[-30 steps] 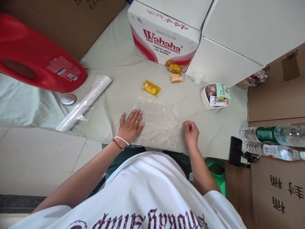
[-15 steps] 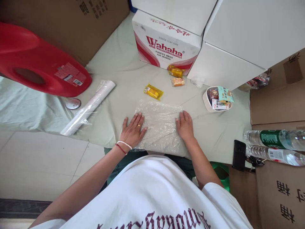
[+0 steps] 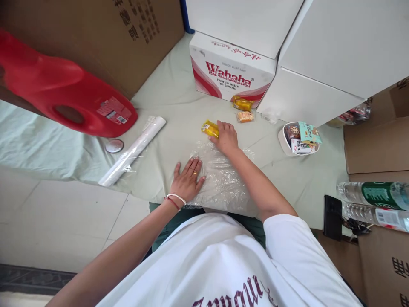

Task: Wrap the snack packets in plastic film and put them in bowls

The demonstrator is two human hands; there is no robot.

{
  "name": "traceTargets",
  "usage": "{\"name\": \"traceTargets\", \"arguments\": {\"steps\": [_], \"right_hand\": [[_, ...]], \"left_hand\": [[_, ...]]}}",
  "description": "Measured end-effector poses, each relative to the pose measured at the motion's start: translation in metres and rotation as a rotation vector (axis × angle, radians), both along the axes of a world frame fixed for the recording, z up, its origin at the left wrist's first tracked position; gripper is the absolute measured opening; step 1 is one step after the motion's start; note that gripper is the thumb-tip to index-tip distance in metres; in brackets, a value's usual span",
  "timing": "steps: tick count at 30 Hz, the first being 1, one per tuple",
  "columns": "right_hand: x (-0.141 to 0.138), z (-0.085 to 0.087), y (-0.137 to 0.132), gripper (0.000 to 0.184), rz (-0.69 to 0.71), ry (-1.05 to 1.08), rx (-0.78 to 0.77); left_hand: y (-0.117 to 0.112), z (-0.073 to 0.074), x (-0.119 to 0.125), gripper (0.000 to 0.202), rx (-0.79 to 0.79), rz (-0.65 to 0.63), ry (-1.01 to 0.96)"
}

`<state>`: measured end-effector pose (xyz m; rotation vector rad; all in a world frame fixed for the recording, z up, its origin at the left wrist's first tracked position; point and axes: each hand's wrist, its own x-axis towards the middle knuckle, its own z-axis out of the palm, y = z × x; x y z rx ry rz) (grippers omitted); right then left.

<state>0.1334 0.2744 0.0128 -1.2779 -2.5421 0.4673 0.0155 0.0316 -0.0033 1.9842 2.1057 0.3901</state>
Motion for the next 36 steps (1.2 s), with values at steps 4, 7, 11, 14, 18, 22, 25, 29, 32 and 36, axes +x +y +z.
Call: {"name": "traceTargets", "arguments": {"steps": [4,7,11,14,18,22,25,29,32,36], "right_hand": [[-0.007,0.012,0.007,0.043,0.003,-0.044,-0.010],[0.023,0.032,-0.015,0.044,-0.011,0.107,0.067],[0.076,0.051,-0.080,0.042,0.096,0.240,0.067],[0.103,0.041,-0.125,0.041,0.193,0.191,-0.006],[0.111,0.012,-0.151,0.053,0.190,-0.001,-0.001],[0.107,0.004,-0.154,0.054,0.247,-0.123,-0.007],[0.104,0.007,-0.151,0.050,0.228,-0.114,-0.015],[0.103,0.006,-0.150,0.051,0.208,-0.120,-0.007],[0.109,0.006,-0.153,0.058,0.222,-0.092,-0.034],[0.142,0.019,-0.164,0.057,0.220,0.130,-0.012]], "left_hand": [[-0.001,-0.002,0.000,0.066,0.012,0.004,0.005],[0.000,-0.003,-0.001,0.066,0.020,0.003,-0.005],[0.000,-0.002,0.000,0.066,0.025,0.001,-0.029],[0.000,0.000,0.000,0.065,0.020,0.001,-0.034],[-0.001,-0.001,0.001,0.065,0.023,0.008,-0.034],[-0.001,-0.004,0.001,0.066,0.036,0.008,-0.039],[-0.001,-0.005,0.001,0.066,0.041,0.012,-0.029],[0.000,-0.005,0.002,0.066,0.034,0.011,-0.012],[0.000,-0.004,0.000,0.066,0.025,0.006,-0.023],[-0.005,-0.005,-0.020,0.058,0.042,-0.032,-0.125]]}}
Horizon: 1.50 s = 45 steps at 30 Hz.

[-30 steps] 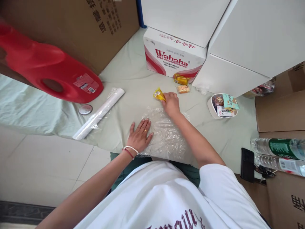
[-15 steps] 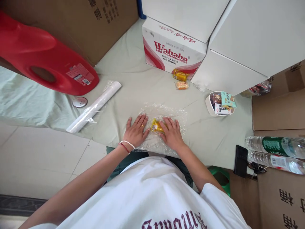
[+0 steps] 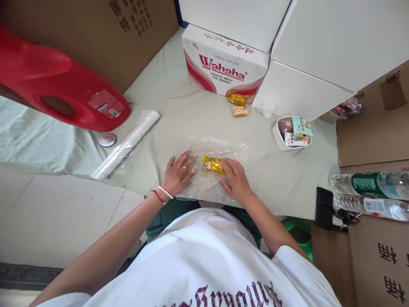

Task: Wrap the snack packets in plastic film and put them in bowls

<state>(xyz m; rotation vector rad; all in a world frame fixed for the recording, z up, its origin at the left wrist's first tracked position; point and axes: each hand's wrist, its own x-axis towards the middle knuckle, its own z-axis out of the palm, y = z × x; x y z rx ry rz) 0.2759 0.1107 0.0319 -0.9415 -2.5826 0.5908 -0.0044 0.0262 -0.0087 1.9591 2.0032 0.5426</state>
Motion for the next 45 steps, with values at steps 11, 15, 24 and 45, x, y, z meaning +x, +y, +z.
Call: {"name": "traceTargets", "arguments": {"steps": [11,15,24,45], "right_hand": [[0.053,-0.016,-0.036,0.027,-0.016,0.103,-0.168],[0.039,0.004,-0.008,0.028,-0.050,0.171,-0.335],[0.026,0.010,0.071,0.036,-0.410,0.189,-0.680],[-0.072,0.007,0.134,0.023,-0.214,-0.068,-0.525]], "left_hand": [[-0.009,0.006,-0.066,0.068,-0.126,-0.380,-0.114],[-0.005,0.008,-0.060,0.059,-0.109,-0.363,-0.059],[0.041,0.002,-0.025,0.037,0.046,0.098,-0.169],[0.070,0.014,0.013,0.047,-0.110,0.428,-0.038]]}}
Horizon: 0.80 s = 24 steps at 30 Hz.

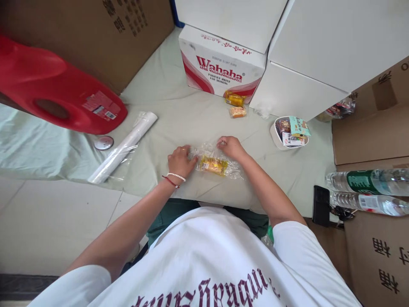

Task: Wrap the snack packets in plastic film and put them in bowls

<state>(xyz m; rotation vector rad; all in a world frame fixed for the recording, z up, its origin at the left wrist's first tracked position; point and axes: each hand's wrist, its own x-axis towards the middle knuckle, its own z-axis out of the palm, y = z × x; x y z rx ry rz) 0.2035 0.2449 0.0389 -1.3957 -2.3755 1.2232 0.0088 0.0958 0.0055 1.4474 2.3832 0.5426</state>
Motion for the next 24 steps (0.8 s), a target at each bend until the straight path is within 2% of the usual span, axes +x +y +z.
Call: {"name": "traceTargets", "arguments": {"steps": [2,5,7,9,11,13,15,17,19,21,24], "right_hand": [[0.007,0.003,-0.004,0.028,-0.035,0.065,-0.032],[0.017,0.001,-0.010,0.033,-0.100,0.086,-0.077],[0.021,-0.003,-0.012,0.035,-0.153,0.070,-0.099],[0.023,-0.009,-0.012,0.037,-0.199,0.064,-0.114],[0.021,-0.014,-0.013,0.040,-0.222,0.081,-0.125],[0.019,-0.018,-0.014,0.042,-0.222,0.103,-0.129],[0.016,-0.019,-0.014,0.043,-0.223,0.120,-0.130],[0.015,-0.016,-0.015,0.044,-0.238,0.140,-0.141],[0.015,-0.011,-0.017,0.046,-0.249,0.169,-0.151],[0.015,-0.005,-0.023,0.048,-0.230,0.221,-0.127],[0.013,0.002,-0.042,0.047,-0.123,0.285,-0.008]], "left_hand": [[0.007,0.000,-0.005,0.022,-0.030,-0.003,-0.048],[0.014,-0.003,-0.016,0.011,0.019,0.127,-0.167],[0.014,-0.004,-0.020,0.020,0.153,0.235,-0.171],[0.008,-0.003,-0.020,0.032,0.333,0.269,-0.093],[-0.002,0.000,-0.015,0.029,0.473,0.175,0.004],[-0.012,0.004,-0.005,0.020,0.532,-0.053,0.066],[-0.019,0.009,0.006,0.018,0.511,-0.327,0.087],[-0.019,0.012,0.017,0.021,0.432,-0.512,0.087],[-0.015,0.013,0.025,0.026,0.337,-0.543,0.091],[-0.008,0.014,0.031,0.029,0.260,-0.506,0.098],[0.001,0.013,0.038,0.030,0.195,-0.459,0.104]]}}
